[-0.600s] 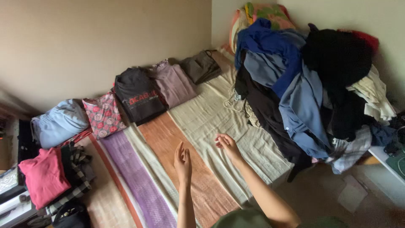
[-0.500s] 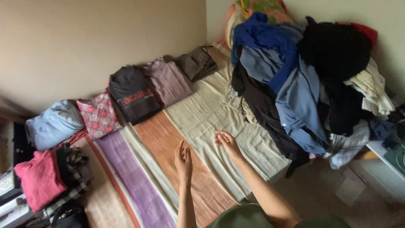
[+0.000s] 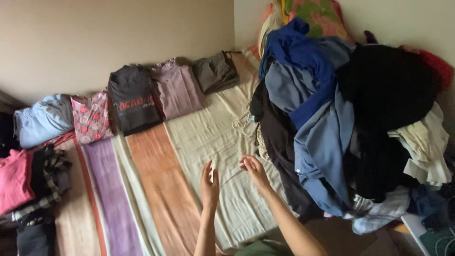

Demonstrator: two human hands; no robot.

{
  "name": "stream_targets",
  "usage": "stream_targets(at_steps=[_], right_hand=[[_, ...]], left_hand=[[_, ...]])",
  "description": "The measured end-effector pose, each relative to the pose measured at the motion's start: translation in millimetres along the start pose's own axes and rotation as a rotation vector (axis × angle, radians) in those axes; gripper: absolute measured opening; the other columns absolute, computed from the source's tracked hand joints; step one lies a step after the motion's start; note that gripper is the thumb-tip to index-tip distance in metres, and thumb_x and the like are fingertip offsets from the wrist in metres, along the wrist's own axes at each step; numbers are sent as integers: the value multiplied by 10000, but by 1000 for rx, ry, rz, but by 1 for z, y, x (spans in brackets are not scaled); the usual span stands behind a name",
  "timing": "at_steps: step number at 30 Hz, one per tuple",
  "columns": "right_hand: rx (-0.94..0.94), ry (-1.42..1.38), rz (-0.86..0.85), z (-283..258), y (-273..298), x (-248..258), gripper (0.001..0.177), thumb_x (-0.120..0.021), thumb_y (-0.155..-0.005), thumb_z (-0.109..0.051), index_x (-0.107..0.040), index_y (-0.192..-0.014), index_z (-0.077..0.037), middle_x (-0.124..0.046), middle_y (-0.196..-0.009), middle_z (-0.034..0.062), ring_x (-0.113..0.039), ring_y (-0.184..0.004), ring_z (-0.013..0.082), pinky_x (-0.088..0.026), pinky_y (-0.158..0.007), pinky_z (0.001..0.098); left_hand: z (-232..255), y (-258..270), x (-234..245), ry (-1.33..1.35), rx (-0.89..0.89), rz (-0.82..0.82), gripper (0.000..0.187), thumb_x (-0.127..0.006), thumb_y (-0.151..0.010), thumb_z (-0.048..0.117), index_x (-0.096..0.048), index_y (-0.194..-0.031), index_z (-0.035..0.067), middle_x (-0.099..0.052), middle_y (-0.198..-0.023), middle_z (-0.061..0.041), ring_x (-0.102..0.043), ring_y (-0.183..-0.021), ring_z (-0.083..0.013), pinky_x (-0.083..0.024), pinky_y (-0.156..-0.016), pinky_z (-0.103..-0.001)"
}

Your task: The person folds a blue skirt and a striped shirt on a bed, then places them into a row of other folded clothes.

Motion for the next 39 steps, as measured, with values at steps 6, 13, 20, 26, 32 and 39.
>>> stream_targets(at_steps=[6, 13, 20, 26, 32, 39], right_hand=[[114, -68, -143, 39, -25, 24, 377, -586, -1038, -323, -645, -1271, -33, -711, -1099, 64, -693, -963, 158, -568, -899, 317], [169, -166, -202, 6, -11, 27, 354, -583, -1043, -283, -632, -1270, -15, -710, -1102, 70, -699, -973, 151, -597, -901, 315], [189, -9, -79, -3, 7, 59, 357, -566, -1037, -260, -627, -1300, -27, -725, -1092, 64, -704, -961, 145, -584, -898, 303], [246, -38, -59, 0, 17, 63, 367, -568, -1051, -277, -631, -1289, -6, -720, -1096, 72, -711, -968, 146, -579, -899, 296], [219, -66, -52, -9, 35, 59, 377, -584, -1040, -285, -641, -1288, -7, -700, -1088, 75, -704, -955, 151, -586, -880, 299], [204, -12, 13, -3, 42, 75, 376, -570, -1038, -281, -624, -1306, -22, -723, -1109, 74, -718, -982, 144, -585, -905, 286]], left_hand=[[0, 21, -29, 76, -2, 34, 407, -632, -1015, 204, -594, -1410, 112, -644, -1399, -131, -648, -1255, -271, -552, -971, -363], [50, 16, -59, 82, -42, -102, 438, -613, -1001, 208, -581, -1429, 118, -616, -1427, -126, -642, -1256, -257, -566, -967, -374], [54, 11, -82, 69, -61, -192, 431, -602, -1008, 201, -570, -1428, 115, -570, -1449, -153, -610, -1276, -291, -570, -963, -389], [57, 18, -80, 120, -123, -202, 416, -606, -1012, 206, -585, -1410, 92, -614, -1387, -162, -654, -1239, -285, -580, -948, -389], [53, 21, -91, 165, -116, -251, 419, -608, -1014, 202, -569, -1416, 88, -588, -1412, -156, -625, -1252, -286, -558, -960, -392], [53, 30, -104, 194, -156, -279, 417, -626, -1003, 167, -583, -1412, 97, -616, -1409, -150, -669, -1214, -280, -580, -944, -375]])
Point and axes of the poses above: each hand's wrist, its own y-axis away from the middle knuckle, its own x-axis out of the back of the hand, z = x × y, the point moved 4 cm from there along -y, towards the middle knuckle
